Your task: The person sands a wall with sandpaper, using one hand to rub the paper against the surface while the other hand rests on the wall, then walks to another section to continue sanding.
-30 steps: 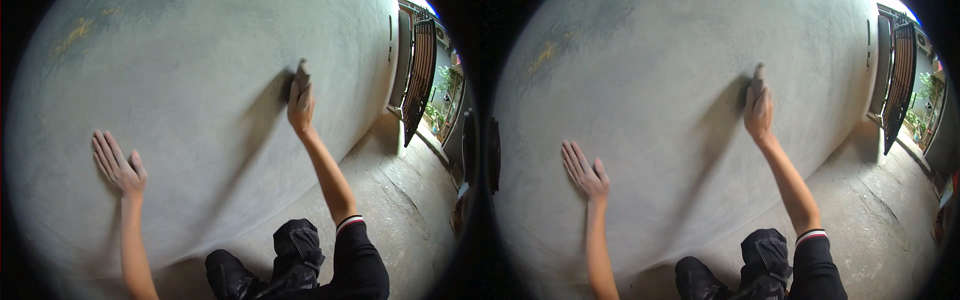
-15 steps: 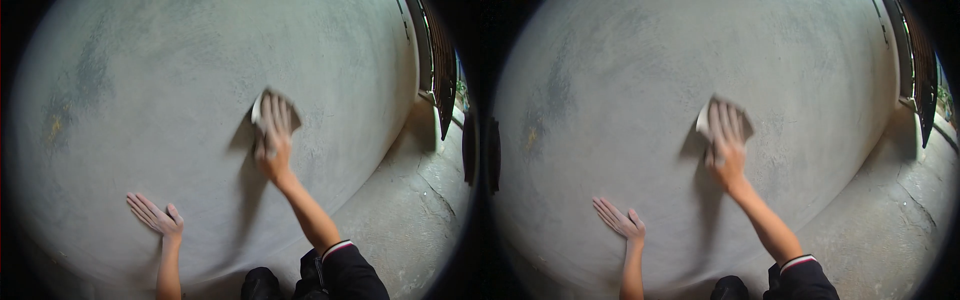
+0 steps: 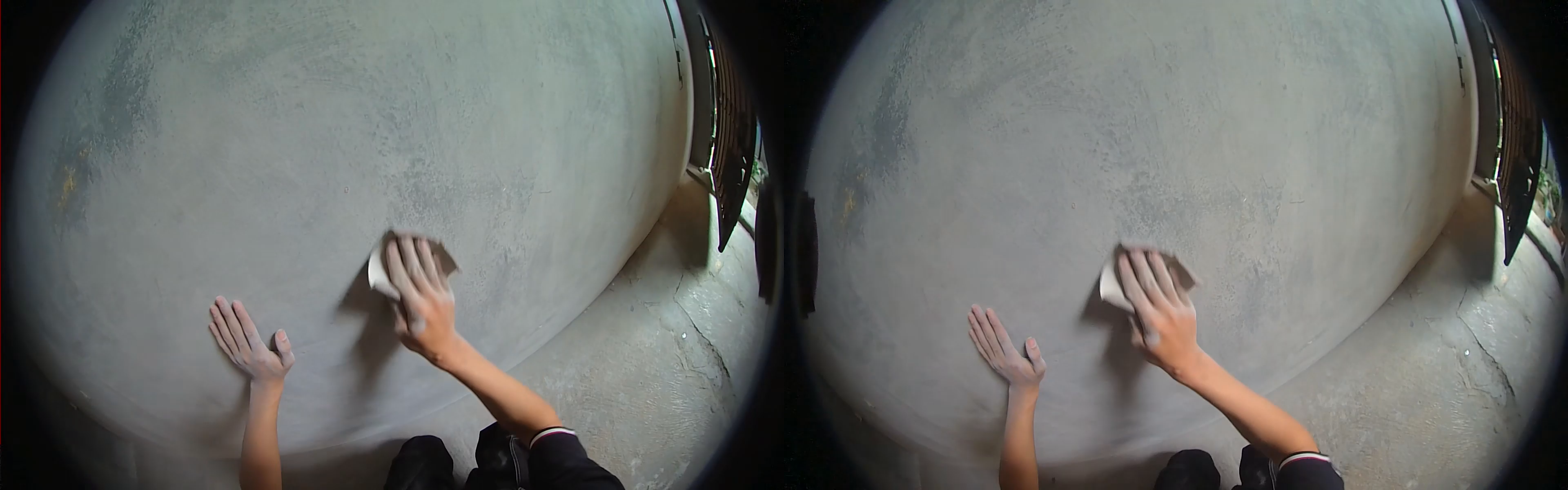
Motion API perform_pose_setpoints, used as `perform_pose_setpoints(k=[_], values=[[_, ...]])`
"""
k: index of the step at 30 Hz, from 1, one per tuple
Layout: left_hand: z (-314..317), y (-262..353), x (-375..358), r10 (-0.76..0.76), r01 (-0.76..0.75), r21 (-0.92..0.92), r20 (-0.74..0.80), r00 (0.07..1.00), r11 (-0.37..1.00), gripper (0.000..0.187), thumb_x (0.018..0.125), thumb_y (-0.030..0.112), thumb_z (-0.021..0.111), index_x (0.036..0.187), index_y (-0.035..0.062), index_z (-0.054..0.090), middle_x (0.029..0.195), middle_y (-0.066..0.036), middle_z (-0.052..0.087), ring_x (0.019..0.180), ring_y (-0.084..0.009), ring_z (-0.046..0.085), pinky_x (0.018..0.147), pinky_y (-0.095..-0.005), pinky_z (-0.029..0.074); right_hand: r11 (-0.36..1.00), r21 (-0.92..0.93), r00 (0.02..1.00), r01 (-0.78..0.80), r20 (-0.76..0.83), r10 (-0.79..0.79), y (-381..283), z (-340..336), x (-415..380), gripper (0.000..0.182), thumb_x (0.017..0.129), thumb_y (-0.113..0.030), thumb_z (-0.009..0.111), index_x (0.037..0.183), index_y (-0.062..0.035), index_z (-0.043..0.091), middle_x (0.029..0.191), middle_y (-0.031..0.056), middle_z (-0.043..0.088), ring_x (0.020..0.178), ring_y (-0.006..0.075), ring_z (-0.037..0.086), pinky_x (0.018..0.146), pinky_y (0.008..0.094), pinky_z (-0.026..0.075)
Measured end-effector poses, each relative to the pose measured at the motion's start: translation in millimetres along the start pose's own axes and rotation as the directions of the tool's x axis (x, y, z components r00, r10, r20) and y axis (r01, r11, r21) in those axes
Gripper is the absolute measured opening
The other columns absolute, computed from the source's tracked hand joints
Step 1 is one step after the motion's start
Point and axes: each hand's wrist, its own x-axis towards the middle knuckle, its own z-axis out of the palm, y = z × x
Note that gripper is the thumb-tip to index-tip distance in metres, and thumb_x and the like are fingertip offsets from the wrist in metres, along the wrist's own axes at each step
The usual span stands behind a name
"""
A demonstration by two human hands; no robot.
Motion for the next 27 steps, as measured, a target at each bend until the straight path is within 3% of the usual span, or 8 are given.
perform_pose_setpoints(k=[3,5,6,9,11,16,22,27], values=[[0,-3,-2,0.008,-0.008,-0.017,-0.001,1.000,1.000,0.067,0.097,0.043,0.034,0.139,-0.0085,0.037,0.143,-0.029,0.037,0.135,-0.0440,0.033,0.111,-0.0526,0.023,1.000,-0.021,0.994,0.010,-0.110,-0.013,7,-27,91,0.063,0.083,-0.009,0.049,0.144,-0.0017,0.035,0.151,0.0183,0.030,0.140,0.0389,0.025,0.115,0.0500,0.017],[-1,-2,0,-0.004,0.004,-0.014,0.006,1.000,1.000,0.067,0.097,0.043,0.035,0.139,-0.0088,0.037,0.143,-0.030,0.037,0.135,-0.0440,0.033,0.111,-0.0528,0.023,0.994,0.053,0.982,-0.093,-0.162,0.100,2,-25,103,0.064,0.079,-0.002,0.046,0.142,-0.0067,0.040,0.152,0.0169,0.028,0.142,0.0403,0.018,0.117,0.0487,0.012],[-1,-2,1,0.000,0.000,-0.010,0.001,1.000,1.000,0.066,0.096,0.042,0.035,0.139,-0.0087,0.037,0.143,-0.029,0.037,0.135,-0.0437,0.033,0.111,-0.0528,0.023,0.988,0.120,0.972,-0.096,-0.202,0.119,-2,-13,83,0.063,0.081,-0.004,0.045,0.143,-0.0007,0.036,0.152,0.0194,0.027,0.142,0.0406,0.018,0.117,0.0505,0.011],[-1,-4,1,0.003,-0.003,-0.017,-0.005,1.000,1.000,0.065,0.096,0.041,0.035,0.139,-0.0082,0.037,0.143,-0.029,0.038,0.135,-0.0435,0.033,0.111,-0.0529,0.023,0.993,-0.048,0.991,-0.111,0.071,0.115,-13,19,-15,0.065,0.087,-0.024,0.046,0.144,0.0032,0.031,0.152,0.0224,0.025,0.142,0.0420,0.018,0.115,0.0545,0.012],[2,-2,2,0.005,-0.006,-0.024,-0.009,1.000,1.000,0.065,0.096,0.041,0.035,0.139,-0.0080,0.037,0.143,-0.029,0.038,0.136,-0.0430,0.033,0.111,-0.0527,0.023,0.996,-0.001,0.996,-0.088,-0.001,0.088,-13,0,20,0.074,0.078,-0.013,0.054,0.146,-0.0011,0.031,0.152,0.0200,0.027,0.141,0.0414,0.021,0.116,0.0519,0.015],[0,1,-2,-0.014,0.014,-0.039,-0.006,1.000,0.999,0.063,0.097,0.039,0.035,0.138,-0.0072,0.039,0.143,-0.026,0.040,0.136,-0.0404,0.034,0.112,-0.0514,0.023,0.993,0.003,0.985,-0.119,-0.127,0.118,0,-28,104,0.072,0.088,-0.024,0.053,0.149,-0.0007,0.021,0.155,0.0227,0.015,0.144,0.0416,0.009,0.116,0.0509,0.010],[5,7,-8,0.003,-0.004,-0.050,-0.018,1.000,0.999,0.060,0.097,0.038,0.035,0.138,-0.0055,0.041,0.142,-0.025,0.042,0.135,-0.0393,0.036,0.112,-0.0510,0.024,0.987,-0.091,0.971,-0.132,0.186,0.147,-15,-7,23,0.082,0.094,-0.039,0.048,0.148,0.0065,0.008,0.155,0.0268,0.007,0.143,0.0445,0.000,0.115,0.0527,0.002],[1,9,-4,0.024,-0.024,-0.045,0.003,1.000,0.999,0.060,0.098,0.037,0.035,0.138,-0.0079,0.039,0.143,-0.026,0.040,0.135,-0.0411,0.035,0.111,-0.0510,0.024,0.987,0.004,0.986,-0.162,-0.035,0.162,-9,-24,97,0.072,0.095,-0.030,0.044,0.148,0.0055,0.010,0.155,0.0246,0.008,0.143,0.0457,0.001,0.116,0.0520,0.003]])
